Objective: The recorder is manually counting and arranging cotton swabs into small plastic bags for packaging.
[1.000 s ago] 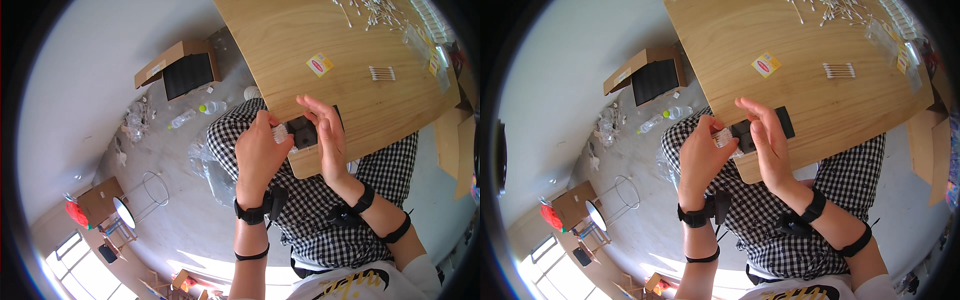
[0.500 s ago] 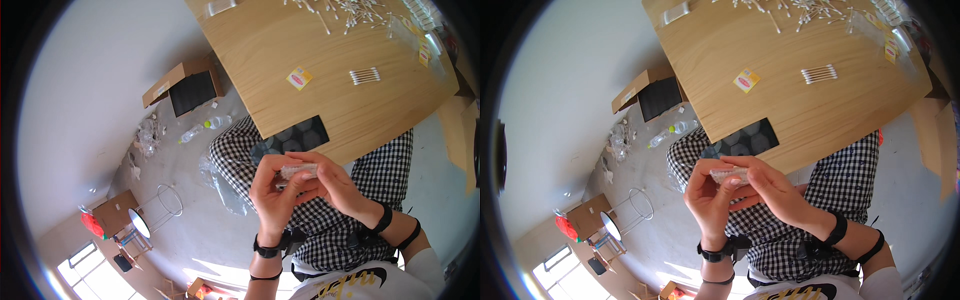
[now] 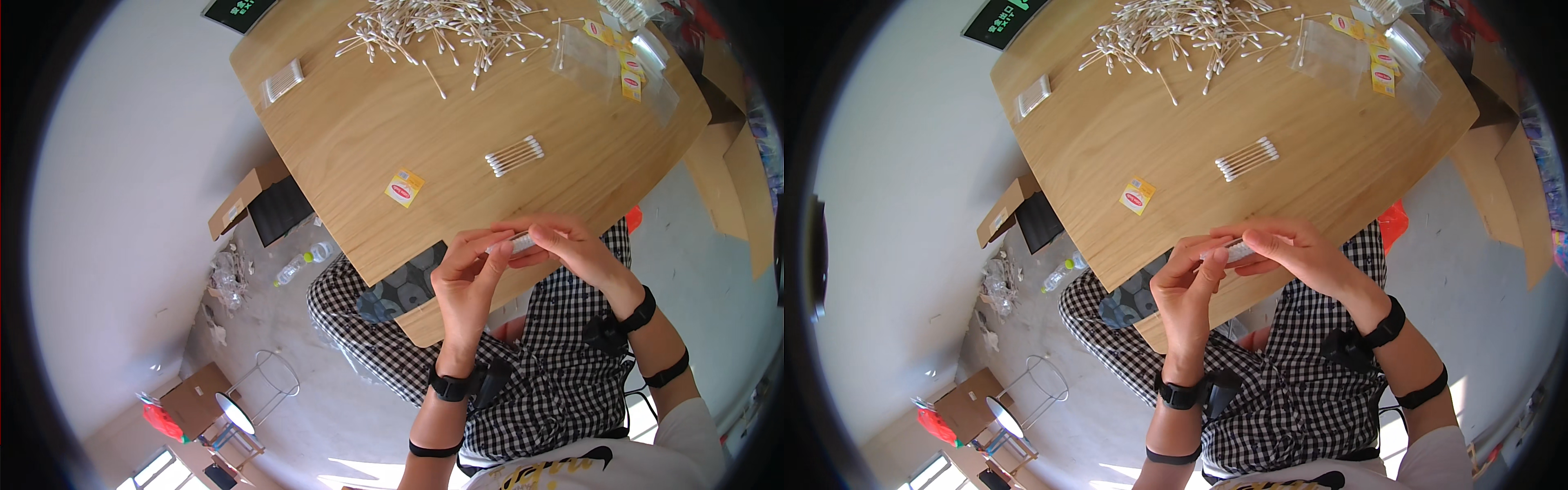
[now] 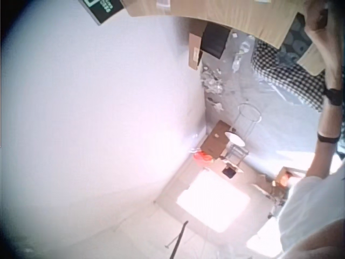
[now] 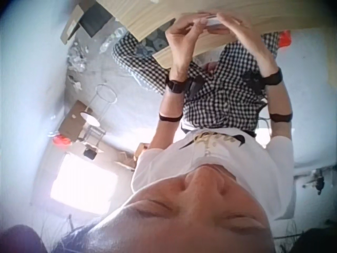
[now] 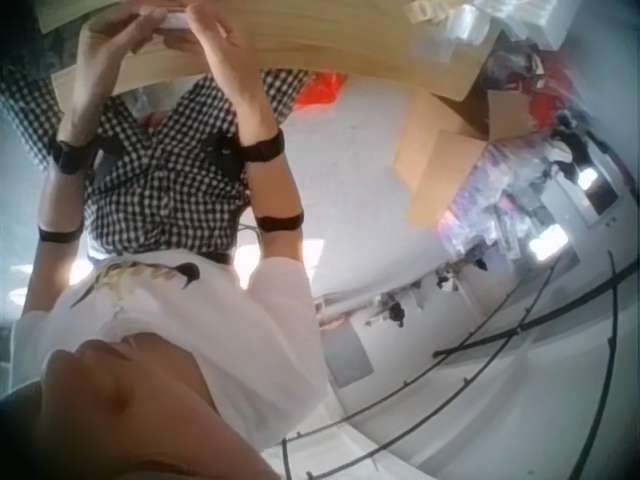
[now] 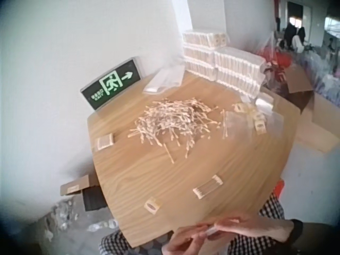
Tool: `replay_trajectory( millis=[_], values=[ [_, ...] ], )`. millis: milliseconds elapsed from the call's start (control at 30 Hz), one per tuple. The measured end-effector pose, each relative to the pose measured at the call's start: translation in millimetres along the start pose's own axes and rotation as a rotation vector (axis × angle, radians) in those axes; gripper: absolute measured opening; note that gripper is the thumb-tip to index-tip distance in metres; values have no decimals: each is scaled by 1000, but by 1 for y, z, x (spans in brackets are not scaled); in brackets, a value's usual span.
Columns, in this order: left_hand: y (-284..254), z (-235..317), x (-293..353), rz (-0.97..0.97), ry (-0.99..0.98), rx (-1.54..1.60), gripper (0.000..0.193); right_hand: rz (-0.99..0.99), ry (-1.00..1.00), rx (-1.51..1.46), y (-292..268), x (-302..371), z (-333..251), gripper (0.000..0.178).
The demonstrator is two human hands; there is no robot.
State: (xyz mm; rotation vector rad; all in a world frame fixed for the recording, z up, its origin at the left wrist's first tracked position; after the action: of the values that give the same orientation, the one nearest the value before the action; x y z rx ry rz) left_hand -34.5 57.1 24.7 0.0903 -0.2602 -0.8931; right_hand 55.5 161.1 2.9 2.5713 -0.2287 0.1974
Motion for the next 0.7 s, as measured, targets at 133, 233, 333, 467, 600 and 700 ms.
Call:
replay_trajectory(
  millis=[133, 233, 333, 467, 600, 700],
  values=[
    [0, -8, 3, 8, -16, -1, 12, -30, 2, 33, 0, -2, 0, 38],
    [0, -13, 7, 4, -11, 13, 14, -28, 14, 75, 0, 0, 1, 37],
    [0, -11, 4, -3, 12, 12, 17, -5, 9, 82, 0, -1, -2, 36],
    [2, -9, 6, -44, 25, -6, 20, -19, -34, 88, 2, -1, 1, 33],
    [4, -7, 5, -33, 75, -52, 23, 18, -13, 144, 3, -2, -7, 34],
    [3, -16, 10, -49, 59, -28, 21, 3, -37, 203, 1, -1, -7, 35]
  ],
)
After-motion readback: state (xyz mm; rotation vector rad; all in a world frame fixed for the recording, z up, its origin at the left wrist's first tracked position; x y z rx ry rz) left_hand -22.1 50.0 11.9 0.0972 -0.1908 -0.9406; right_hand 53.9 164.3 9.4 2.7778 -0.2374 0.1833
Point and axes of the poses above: each hand's wrist, its own x-axis away from the middle knuckle, its own y-axis out of the palm, z = x × y, the point moved 8 cm from there along -x, towards the middle knuckle, and after that the axes turned 9 degrees about -z, right-handed, at the moved point
